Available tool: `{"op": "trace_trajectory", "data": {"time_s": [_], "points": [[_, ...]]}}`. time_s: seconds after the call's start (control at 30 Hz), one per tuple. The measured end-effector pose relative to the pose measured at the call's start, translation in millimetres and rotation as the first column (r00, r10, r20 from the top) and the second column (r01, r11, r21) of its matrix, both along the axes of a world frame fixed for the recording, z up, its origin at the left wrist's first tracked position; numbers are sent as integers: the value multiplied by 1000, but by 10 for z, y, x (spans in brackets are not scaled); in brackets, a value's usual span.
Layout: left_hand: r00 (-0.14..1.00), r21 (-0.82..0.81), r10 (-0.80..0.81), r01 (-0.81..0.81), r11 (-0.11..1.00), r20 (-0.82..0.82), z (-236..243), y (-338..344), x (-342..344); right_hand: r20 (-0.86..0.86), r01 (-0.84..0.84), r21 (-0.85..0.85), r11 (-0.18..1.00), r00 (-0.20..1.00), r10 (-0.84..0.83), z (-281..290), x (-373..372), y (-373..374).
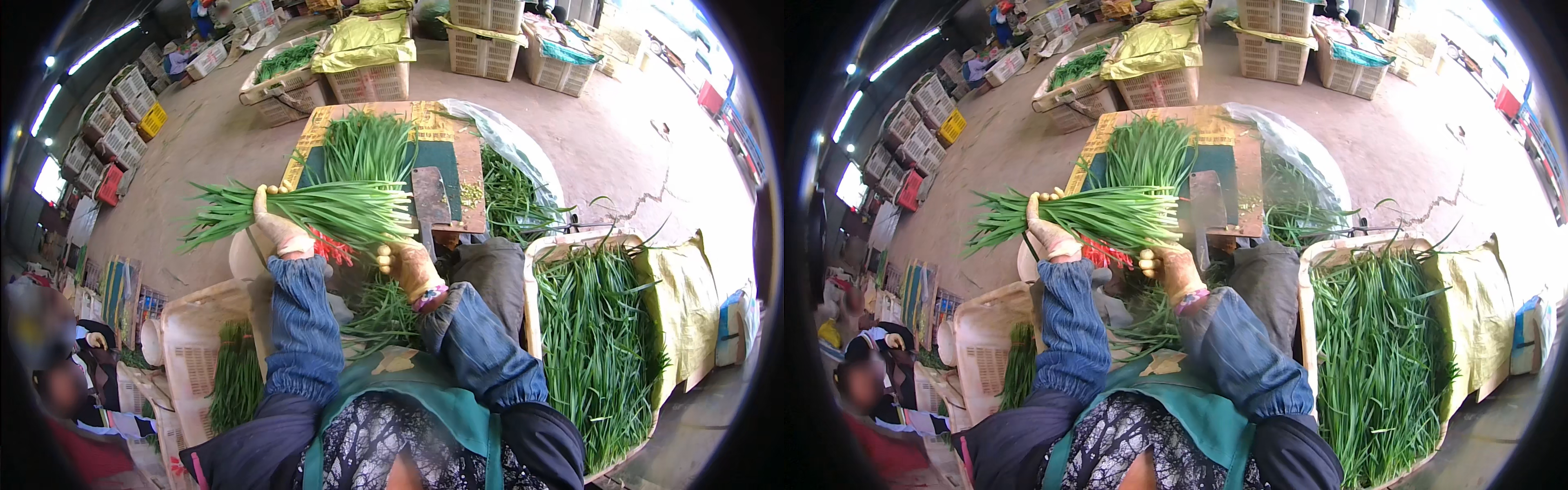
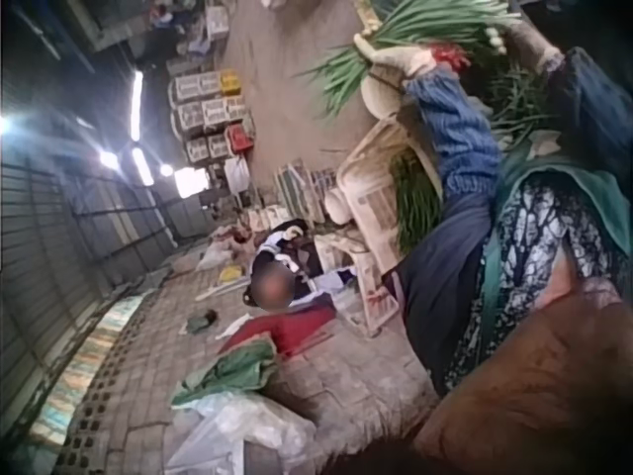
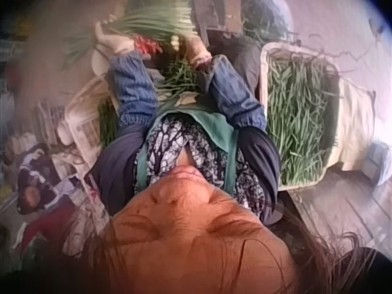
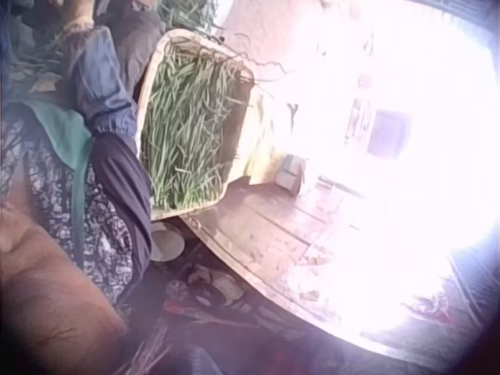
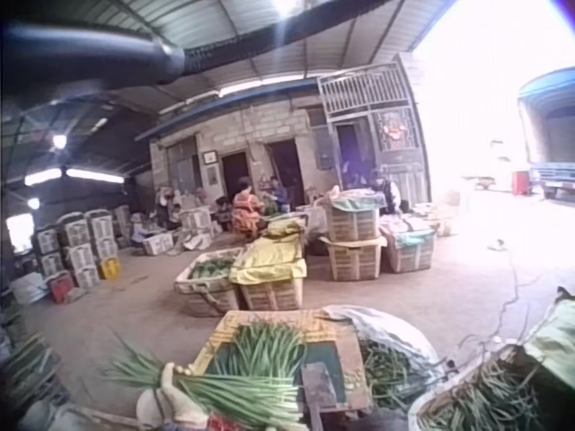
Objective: The person gathers green onions from a large container, aligns them into bundles, and secures each bundle with a red rubber band. The person places the finished bundles into a nearby basket.
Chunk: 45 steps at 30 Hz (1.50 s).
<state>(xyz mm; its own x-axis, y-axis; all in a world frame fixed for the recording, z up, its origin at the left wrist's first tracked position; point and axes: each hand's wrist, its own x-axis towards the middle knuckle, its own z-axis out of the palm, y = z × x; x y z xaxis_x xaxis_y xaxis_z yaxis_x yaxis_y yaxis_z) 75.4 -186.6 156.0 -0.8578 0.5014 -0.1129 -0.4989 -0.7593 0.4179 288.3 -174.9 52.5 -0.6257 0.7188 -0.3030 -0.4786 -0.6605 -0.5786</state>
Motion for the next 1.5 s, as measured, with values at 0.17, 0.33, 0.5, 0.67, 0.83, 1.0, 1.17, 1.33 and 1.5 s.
{"op": "trace_trajectory", "data": {"time_s": [0.17,0.33,0.5,0.67,0.83,1.0,1.17,1.33,1.5], "points": [[997,-6,-78,78,997,-27,-165,75,-243,59,-69,138,988,996,62,365,229,-214],[988,-77,-129,123,989,-85,-124,116,-337,-22,-207,145,967,977,213,393,503,-332],[977,-47,-148,142,989,-153,13,77,-452,186,-358,274,893,930,316,581,952,-438],[984,13,25,-23,1000,-177,223,110,-879,255,-685,391,615,722,643,313,1432,-459],[945,86,213,-198,976,-248,646,68,-1071,946,-974,224,-33,210,246,167,1360,-559],[881,138,256,-218,966,-398,891,101,-811,900,-900,436,-8,435,29,126,1024,-667],[536,108,301,-361,926,-789,1041,77,-29,303,-420,744,520,905,297,440,439,-411],[-268,157,238,292,944,-934,676,98,702,-459,-508,226,831,697,551,672,280,77],[-660,-229,184,487,843,-729,-141,-198,1284,-429,-555,156,817,707,562,713,362,72]]}}
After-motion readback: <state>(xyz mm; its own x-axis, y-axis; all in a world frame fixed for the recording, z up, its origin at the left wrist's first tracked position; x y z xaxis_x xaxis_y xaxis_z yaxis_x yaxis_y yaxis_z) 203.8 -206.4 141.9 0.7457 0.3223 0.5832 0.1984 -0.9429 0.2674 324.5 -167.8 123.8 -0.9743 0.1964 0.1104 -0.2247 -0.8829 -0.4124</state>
